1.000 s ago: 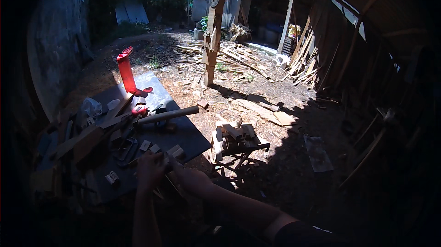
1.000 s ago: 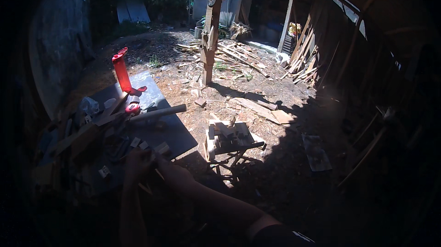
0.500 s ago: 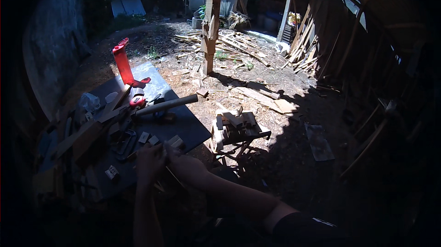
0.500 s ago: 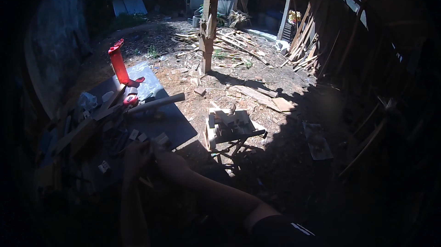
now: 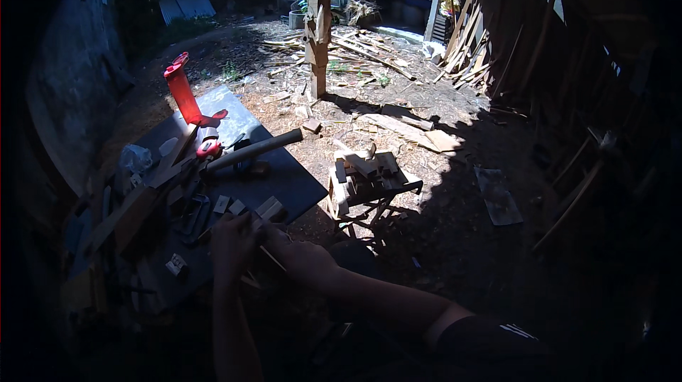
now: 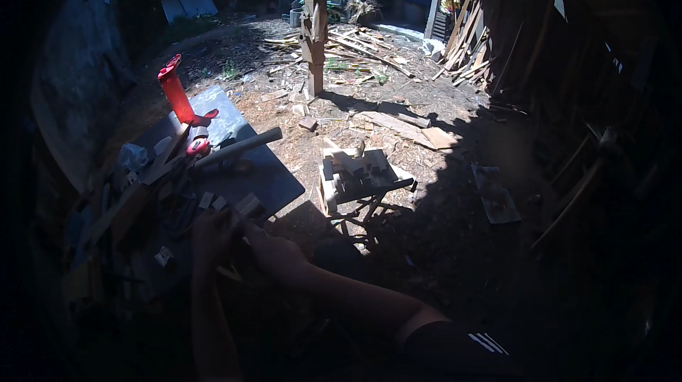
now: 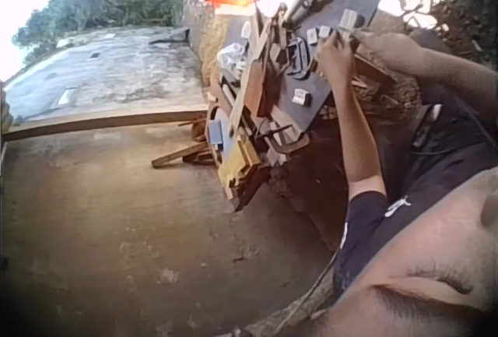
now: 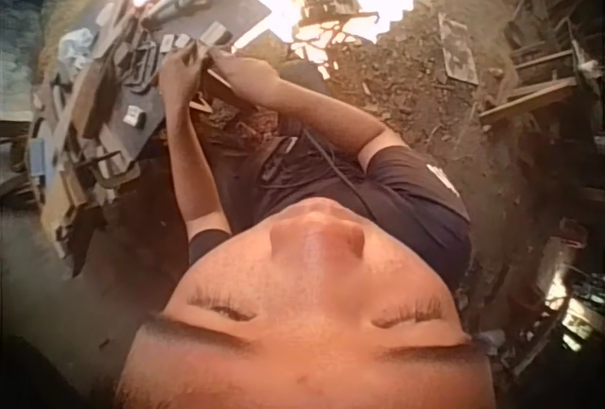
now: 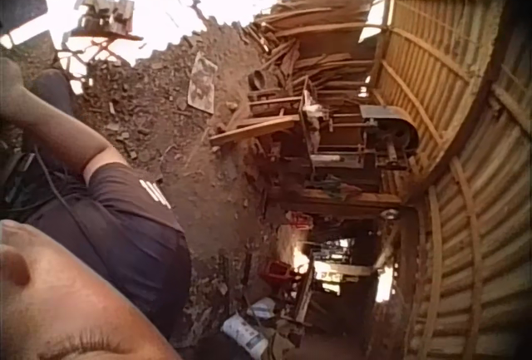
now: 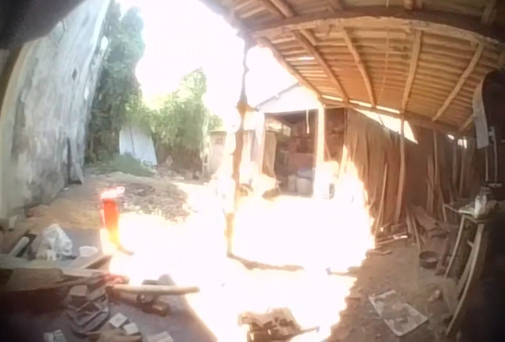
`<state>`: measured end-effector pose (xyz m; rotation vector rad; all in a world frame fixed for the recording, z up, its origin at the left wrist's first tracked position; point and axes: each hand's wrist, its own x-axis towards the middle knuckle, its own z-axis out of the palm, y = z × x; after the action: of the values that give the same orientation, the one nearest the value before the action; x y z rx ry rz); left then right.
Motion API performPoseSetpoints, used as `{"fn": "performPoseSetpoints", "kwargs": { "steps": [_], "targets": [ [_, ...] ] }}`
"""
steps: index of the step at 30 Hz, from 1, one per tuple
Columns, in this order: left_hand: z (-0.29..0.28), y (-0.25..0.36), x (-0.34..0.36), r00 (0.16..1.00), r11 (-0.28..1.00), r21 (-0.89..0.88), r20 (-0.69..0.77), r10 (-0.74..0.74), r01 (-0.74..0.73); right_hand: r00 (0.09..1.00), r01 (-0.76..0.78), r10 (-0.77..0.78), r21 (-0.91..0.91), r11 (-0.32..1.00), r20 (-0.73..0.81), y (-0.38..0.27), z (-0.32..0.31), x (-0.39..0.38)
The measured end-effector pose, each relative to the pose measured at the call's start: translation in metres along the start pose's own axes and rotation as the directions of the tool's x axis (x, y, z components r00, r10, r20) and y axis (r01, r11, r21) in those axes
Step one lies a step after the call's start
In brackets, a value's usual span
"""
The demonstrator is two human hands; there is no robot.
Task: Measure and carve small wooden pieces for assembly.
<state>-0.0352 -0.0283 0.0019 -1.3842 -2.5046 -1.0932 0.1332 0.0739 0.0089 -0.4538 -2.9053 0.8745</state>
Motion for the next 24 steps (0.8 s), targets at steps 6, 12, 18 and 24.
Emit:
{"fn": "performPoseSetpoints", "kwargs": {
  "steps": [6,12,18,24],
  "targets": [
    [-0.004,0.027,0.017,0.993,0.997,-0.045,0.107,-0.055,0.060,0.978,0.120,-0.131,-0.072,0.990,-0.162,0.038,0.026,0.025],
    [-0.001,0.006,0.002,0.997,0.997,-0.013,0.045,-0.070,0.071,0.995,0.061,-0.066,-0.061,0.996,-0.074,0.007,0.011,0.003],
    [-0.002,0.014,0.012,0.997,0.997,-0.048,0.062,-0.052,0.055,0.996,0.085,-0.086,-0.051,0.995,-0.011,0.028,0.006,0.012],
    [-0.004,0.004,0.002,0.999,0.999,0.029,0.030,-0.036,0.035,0.999,0.035,-0.041,-0.174,0.984,-0.027,0.016,0.013,-0.001]
  ]
}}
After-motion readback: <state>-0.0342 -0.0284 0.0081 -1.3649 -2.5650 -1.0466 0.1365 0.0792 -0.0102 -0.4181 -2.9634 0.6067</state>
